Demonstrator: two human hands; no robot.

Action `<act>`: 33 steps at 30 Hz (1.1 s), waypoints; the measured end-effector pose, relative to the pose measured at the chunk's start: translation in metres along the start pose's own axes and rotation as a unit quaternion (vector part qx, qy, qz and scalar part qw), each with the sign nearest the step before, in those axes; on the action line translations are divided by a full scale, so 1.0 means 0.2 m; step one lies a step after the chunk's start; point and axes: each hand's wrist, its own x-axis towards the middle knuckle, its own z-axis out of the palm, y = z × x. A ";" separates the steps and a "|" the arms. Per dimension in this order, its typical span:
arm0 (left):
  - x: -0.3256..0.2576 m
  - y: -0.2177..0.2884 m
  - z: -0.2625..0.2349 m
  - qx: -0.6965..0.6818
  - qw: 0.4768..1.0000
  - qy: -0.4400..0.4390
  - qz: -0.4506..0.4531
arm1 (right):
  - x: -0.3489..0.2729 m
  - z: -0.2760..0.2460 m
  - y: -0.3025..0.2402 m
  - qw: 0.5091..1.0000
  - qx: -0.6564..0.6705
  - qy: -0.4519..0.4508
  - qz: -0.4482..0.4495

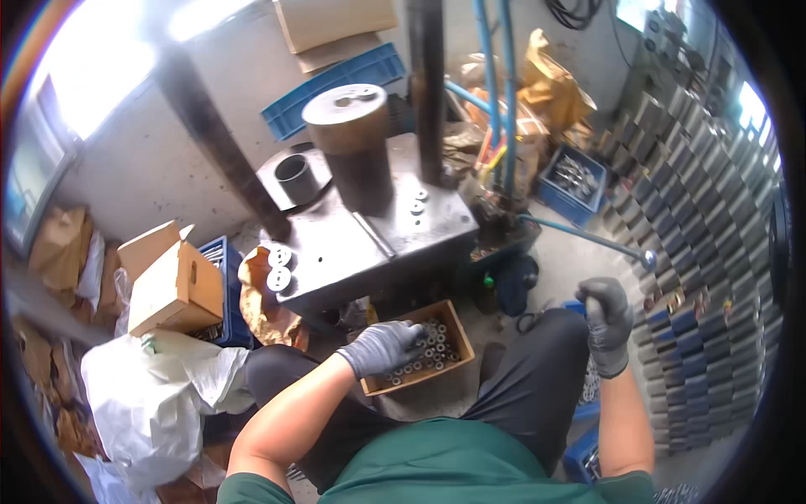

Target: Manually inserting metal components into a press and operating the lever to process them.

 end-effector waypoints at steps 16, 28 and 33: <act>-0.04 -0.05 0.03 -0.030 0.998 0.057 0.015 | 0.75 1.52 0.30 0.946 -0.084 -0.295 -0.109; -0.26 -0.02 -0.32 -0.018 0.965 0.253 0.066 | 0.77 1.49 0.37 0.936 -0.140 -0.308 -0.096; -0.70 -0.19 -0.53 -0.114 0.772 0.618 0.094 | 0.78 1.43 0.52 0.937 -0.094 -0.333 -0.055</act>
